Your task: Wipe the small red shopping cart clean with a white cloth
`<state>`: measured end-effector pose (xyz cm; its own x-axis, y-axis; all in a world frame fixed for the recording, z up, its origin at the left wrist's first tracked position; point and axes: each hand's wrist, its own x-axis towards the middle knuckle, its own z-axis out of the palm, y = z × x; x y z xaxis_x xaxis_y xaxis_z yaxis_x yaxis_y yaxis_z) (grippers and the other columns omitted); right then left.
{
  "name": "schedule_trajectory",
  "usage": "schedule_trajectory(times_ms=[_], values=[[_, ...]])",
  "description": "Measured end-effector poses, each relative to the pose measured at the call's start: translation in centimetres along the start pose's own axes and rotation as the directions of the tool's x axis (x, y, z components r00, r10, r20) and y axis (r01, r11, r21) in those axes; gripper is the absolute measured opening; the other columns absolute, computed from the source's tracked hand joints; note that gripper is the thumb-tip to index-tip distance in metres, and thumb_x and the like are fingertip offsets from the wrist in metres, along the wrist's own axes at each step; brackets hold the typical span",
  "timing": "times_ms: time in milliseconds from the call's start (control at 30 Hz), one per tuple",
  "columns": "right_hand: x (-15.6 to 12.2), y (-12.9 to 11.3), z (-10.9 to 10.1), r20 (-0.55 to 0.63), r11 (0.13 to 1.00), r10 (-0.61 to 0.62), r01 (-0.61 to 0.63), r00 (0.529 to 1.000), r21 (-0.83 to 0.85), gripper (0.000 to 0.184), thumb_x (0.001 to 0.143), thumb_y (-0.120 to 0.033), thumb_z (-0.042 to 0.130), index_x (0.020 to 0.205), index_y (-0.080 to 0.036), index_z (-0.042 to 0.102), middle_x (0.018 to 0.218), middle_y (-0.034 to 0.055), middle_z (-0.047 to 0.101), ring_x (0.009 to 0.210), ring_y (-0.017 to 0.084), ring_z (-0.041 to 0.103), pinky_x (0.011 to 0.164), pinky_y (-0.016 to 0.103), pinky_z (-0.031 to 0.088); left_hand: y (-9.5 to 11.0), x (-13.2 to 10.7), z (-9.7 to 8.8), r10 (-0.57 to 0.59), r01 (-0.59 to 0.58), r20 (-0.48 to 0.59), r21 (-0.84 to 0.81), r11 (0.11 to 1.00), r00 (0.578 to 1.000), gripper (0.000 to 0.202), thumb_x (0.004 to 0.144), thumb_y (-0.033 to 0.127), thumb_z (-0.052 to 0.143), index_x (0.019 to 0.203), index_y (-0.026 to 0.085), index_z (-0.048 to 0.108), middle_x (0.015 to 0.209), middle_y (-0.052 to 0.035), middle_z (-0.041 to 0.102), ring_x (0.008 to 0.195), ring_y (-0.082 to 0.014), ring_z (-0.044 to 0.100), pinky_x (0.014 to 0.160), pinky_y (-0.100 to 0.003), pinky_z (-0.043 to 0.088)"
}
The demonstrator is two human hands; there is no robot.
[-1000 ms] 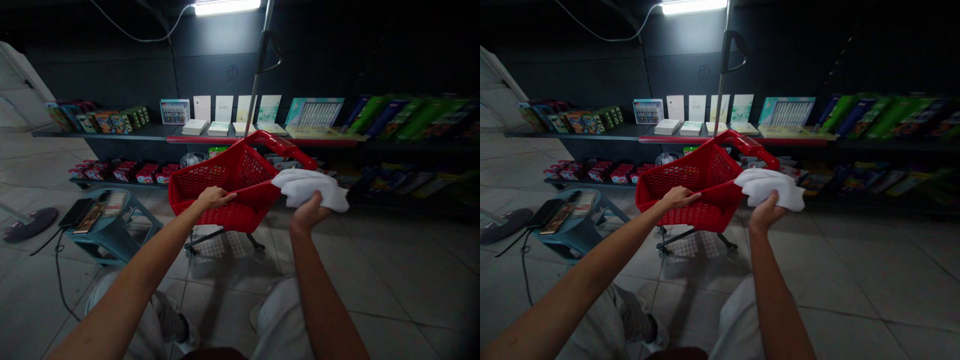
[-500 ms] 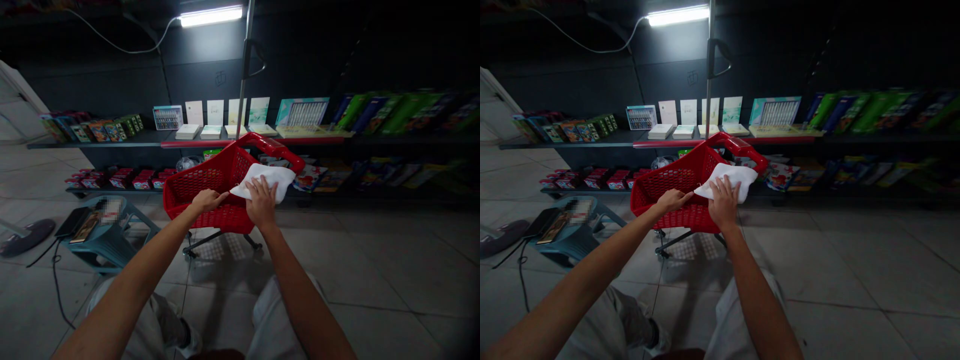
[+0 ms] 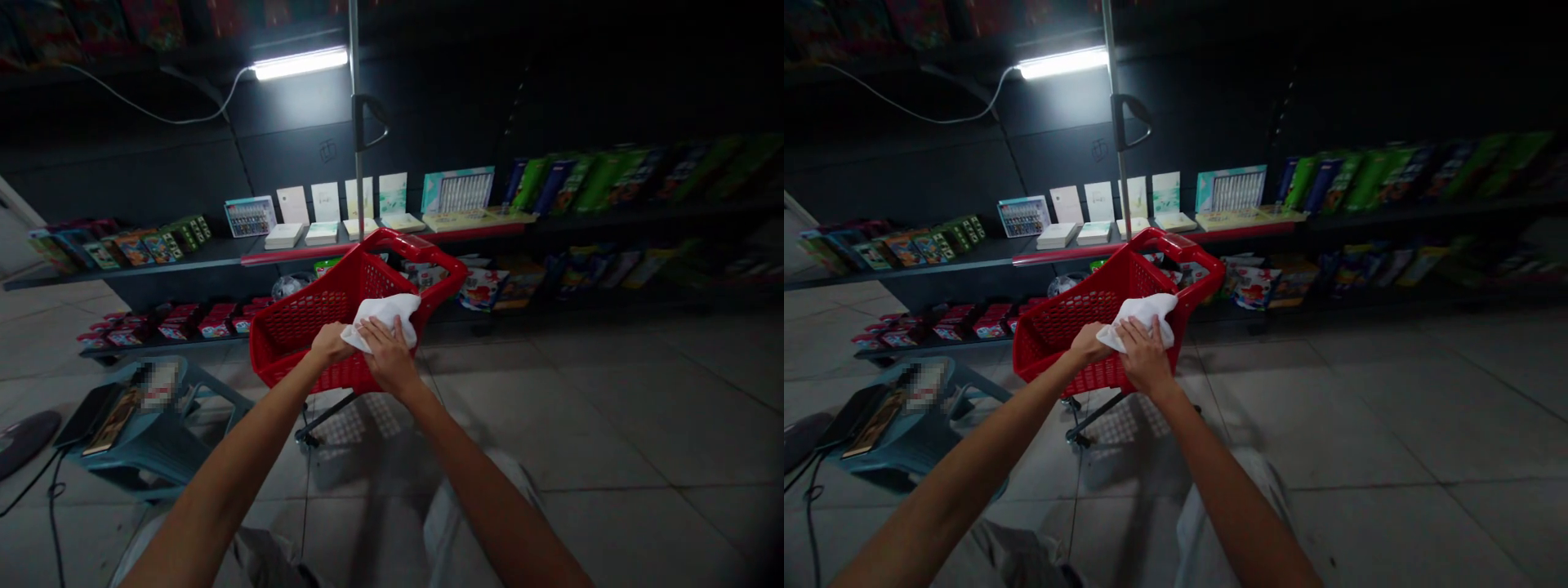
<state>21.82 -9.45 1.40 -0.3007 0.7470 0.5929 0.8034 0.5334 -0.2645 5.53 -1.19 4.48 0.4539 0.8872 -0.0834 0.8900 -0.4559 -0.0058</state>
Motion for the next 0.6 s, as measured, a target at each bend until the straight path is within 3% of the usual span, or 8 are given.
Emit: schedule_trajectory(times_ms=[167,300,467,533,600], values=[[-0.9,0.8,-0.9,0.052,0.998,-0.019,0.022,0.998,-0.052,0.067,0.09,-0.014,0.049,0.156,-0.016,0.045,0.165,0.0119,0.04,0.156,0.025,0.029,0.13,0.055,0.005,-0.1,-0.2,-0.5,0.077,-0.076,-0.032,0.007,0.997,0.997,0.045,0.096,0.052,0.048,0.111,0.021,0.078,0.109,-0.0159,0.078,0.104,-0.0315,0.074,0.088,-0.034,0.053],[-1.3,1.8,-1.3,0.034,0.993,-0.001,0.005,0.999,-0.121,0.073,0.087,-0.01,0.048,0.159,-0.015,0.04,0.169,0.0136,0.03,0.158,0.026,0.023,0.129,0.057,0.009,0.3,-0.6,-0.9,0.043,-0.046,-0.045,-0.066,0.997,0.998,0.05,0.098,0.055,0.043,0.113,0.022,0.078,0.11,-0.016,0.078,0.104,-0.0323,0.074,0.086,-0.034,0.053],[-1.5,5.5,-2.8,-0.177,0.985,0.123,-0.141,0.976,-0.094,0.069,0.09,-0.015,0.042,0.159,-0.015,0.038,0.17,0.0146,0.026,0.16,0.028,0.017,0.127,0.061,0.013,0.7,-1.3,-0.9,-0.029,0.014,-0.075,-0.204,0.979,0.997,0.076,0.099,0.072,0.021,0.103,0.025,0.08,0.098,-0.0107,0.079,0.099,-0.0272,0.074,0.086,-0.031,0.052],[-1.7,7.5,-3.2,-0.288,0.977,0.21,-0.213,0.934,0.022,0.069,0.09,-0.017,0.041,0.159,-0.015,0.037,0.172,0.0141,0.023,0.161,0.027,0.013,0.127,0.058,0.016,0.7,-1.5,-0.9,-0.027,0.01,-0.074,-0.228,0.974,0.997,0.083,0.096,0.079,0.016,0.103,0.026,0.08,0.095,-0.009,0.078,0.099,-0.0263,0.074,0.087,-0.03,0.052],[-1.8,9.4,-3.1,-0.38,0.94,0.338,-0.286,0.861,0.186,0.067,0.091,-0.022,0.041,0.158,-0.014,0.038,0.171,0.0158,0.024,0.161,0.026,0.015,0.127,0.054,0.02,0.6,-1.7,-0.9,-0.027,0.009,-0.074,-0.231,0.973,0.997,0.085,0.094,0.082,0.015,0.104,0.027,0.079,0.093,-0.0085,0.078,0.098,-0.0264,0.074,0.086,-0.03,0.051]])
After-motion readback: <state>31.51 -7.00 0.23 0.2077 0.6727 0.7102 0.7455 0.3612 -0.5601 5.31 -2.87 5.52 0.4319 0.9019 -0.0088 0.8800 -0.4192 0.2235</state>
